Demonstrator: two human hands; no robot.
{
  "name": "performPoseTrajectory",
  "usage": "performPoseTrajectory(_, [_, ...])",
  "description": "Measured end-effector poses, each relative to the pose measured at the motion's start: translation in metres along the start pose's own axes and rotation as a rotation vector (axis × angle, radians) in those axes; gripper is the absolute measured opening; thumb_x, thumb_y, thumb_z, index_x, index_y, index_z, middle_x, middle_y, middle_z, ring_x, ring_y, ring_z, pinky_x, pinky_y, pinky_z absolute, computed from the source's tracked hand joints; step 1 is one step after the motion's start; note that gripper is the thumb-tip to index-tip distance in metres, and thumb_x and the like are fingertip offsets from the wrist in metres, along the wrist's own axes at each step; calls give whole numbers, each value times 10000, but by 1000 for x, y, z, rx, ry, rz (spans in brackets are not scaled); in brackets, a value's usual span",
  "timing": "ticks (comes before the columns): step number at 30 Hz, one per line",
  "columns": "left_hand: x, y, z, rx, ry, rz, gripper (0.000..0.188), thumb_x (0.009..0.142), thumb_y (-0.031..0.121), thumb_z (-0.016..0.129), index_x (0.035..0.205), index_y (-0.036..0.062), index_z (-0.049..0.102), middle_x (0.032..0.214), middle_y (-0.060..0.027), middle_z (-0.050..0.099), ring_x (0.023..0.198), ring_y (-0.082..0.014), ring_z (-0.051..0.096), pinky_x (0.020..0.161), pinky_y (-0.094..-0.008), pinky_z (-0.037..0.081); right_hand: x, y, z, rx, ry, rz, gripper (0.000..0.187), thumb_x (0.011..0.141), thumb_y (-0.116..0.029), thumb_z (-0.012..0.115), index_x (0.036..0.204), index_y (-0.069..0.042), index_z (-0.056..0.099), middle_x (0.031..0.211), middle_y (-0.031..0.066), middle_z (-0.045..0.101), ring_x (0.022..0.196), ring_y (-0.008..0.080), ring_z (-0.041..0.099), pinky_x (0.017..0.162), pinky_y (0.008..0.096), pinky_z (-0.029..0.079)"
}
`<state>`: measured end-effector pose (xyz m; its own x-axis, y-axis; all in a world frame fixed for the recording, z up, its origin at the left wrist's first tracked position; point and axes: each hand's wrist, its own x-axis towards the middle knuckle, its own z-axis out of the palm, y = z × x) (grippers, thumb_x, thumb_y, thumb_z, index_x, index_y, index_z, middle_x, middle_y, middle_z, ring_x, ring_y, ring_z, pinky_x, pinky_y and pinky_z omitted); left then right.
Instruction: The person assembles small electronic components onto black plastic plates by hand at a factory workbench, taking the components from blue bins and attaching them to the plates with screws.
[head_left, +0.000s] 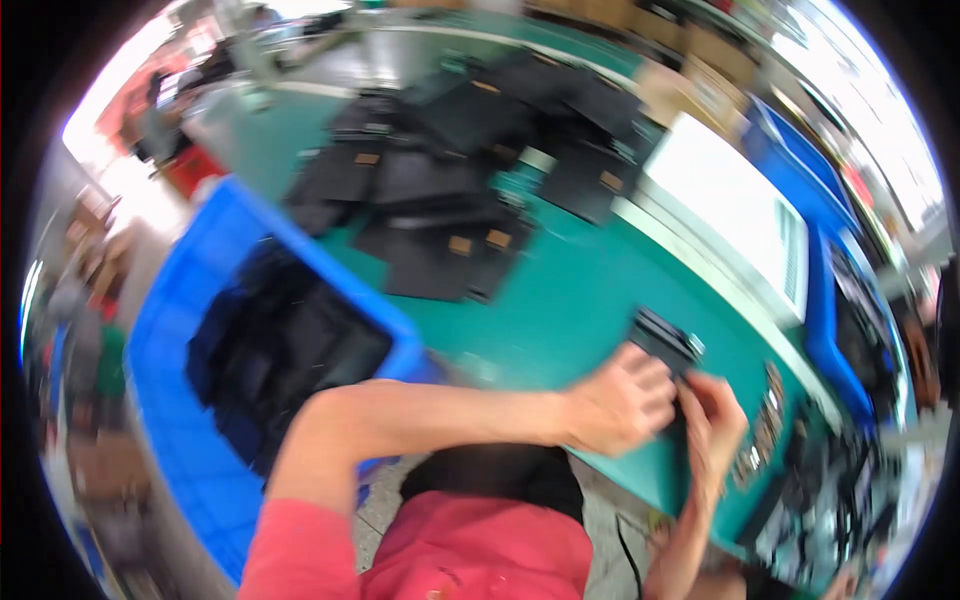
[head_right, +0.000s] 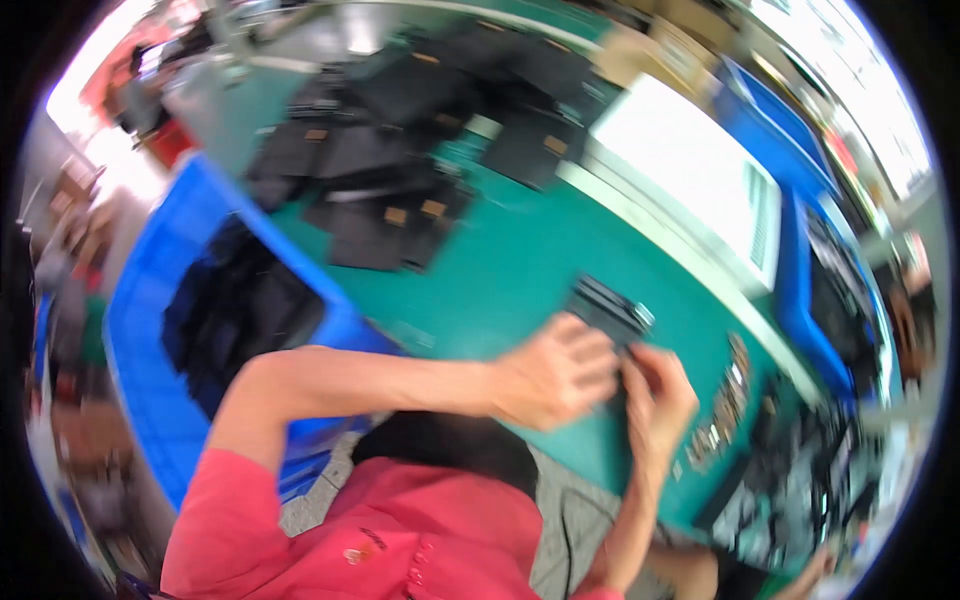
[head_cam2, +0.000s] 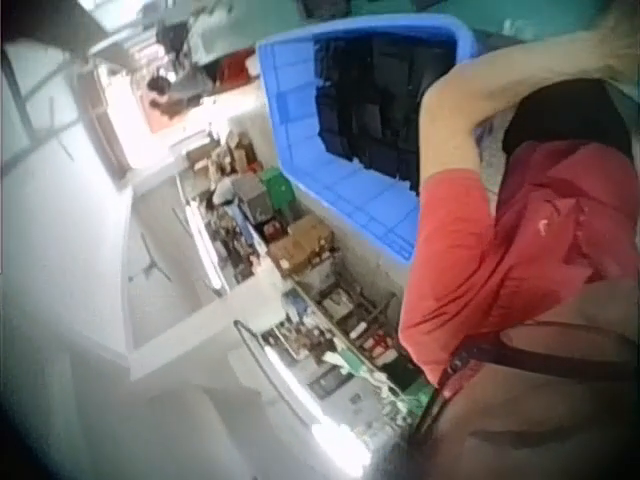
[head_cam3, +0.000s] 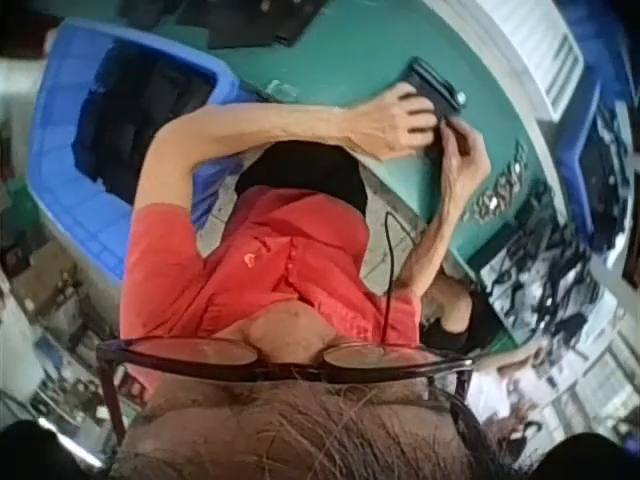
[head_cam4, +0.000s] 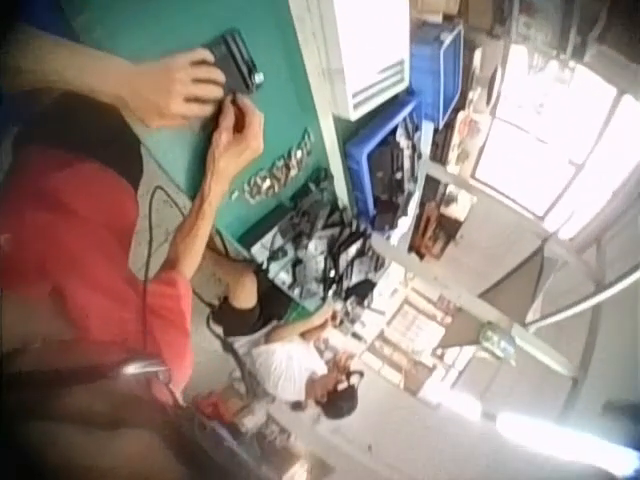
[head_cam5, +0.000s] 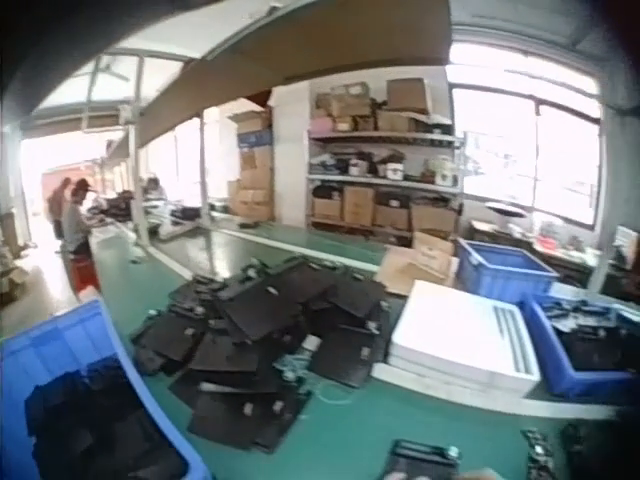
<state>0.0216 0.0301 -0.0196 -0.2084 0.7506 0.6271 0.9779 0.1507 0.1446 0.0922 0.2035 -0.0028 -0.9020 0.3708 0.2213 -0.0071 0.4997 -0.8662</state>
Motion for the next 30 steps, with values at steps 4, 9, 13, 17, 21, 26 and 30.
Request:
performPoseTrajectory(4, [0, -2, 3, -84, -69, 8, 398, 728, 258, 714, 1050, 39, 633, 1137, -159, 570, 1135, -334, 511, 922, -507, 384, 3, 4, -2, 1, 116, 34, 114, 811, 19, 669, 923, 31, 683, 794, 77, 671, 694, 122, 631, 637, 251, 498])
performPoseTrajectory(9, [5, 4, 6, -81, -93, 9, 445, 715, 234, 740, 1093, 28, 626, 1175, -152, 563, 1149, -339, 507, 935, -521, 386, 0, 3, -12, 39, 171, 121, 99, 820, 20, 648, 911, 41, 679, 760, 86, 677, 679, 134, 653, 631, 257, 514])
performPoseTrajectory(13, [4, 6, 3, -79, -101, -1, 434, 717, 225, 743, 1090, 34, 630, 1177, -151, 568, 1143, -334, 512, 934, -504, 395, -2, 3, -11, 61, 153, 138, 107, 830, 6, 640, 921, 48, 677, 754, 83, 682, 671, 124, 642, 626, 259, 517])
performPoseTrajectory(17, [6, 4, -2, -139, -45, -45, 409, 726, 198, 735, 1084, 28, 637, 1158, -143, 582, 1127, -317, 530, 931, -469, 405, -1, 3, -12, 60, 138, 153, 121, 829, 2, 640, 935, 48, 677, 744, 78, 681, 665, 115, 632, 624, 252, 513])
performPoseTrajectory(21, [12, -10, -6, -165, 52, -194, 358, 749, 146, 710, 1076, 14, 647, 1146, -134, 593, 1103, -301, 548, 918, -418, 421, 1, 6, -13, 40, 75, 187, 148, 813, -5, 661, 950, 45, 683, 730, 75, 680, 650, 100, 616, 606, 239, 499])
performPoseTrajectory(26, [19, -43, -7, -157, 35, -438, 388, 799, 129, 683, 1163, 7, 629, 1250, -146, 566, 1154, -338, 512, 968, -445, 417, 1, 5, -14, 120, 2, 168, 173, 785, -7, 685, 949, 46, 688, 709, 67, 675, 626, 83, 599, 576, 238, 483])
performPoseTrajectory(30, [19, -63, -1, -43, -26, -395, 404, 801, 140, 669, 1184, 23, 616, 1304, -140, 537, 1167, -302, 504, 893, -438, 434, 1, 2, -15, 48, -58, 174, 181, 756, 6, 709, 933, 39, 695, 699, 43, 663, 612, 71, 579, 566, 226, 469])
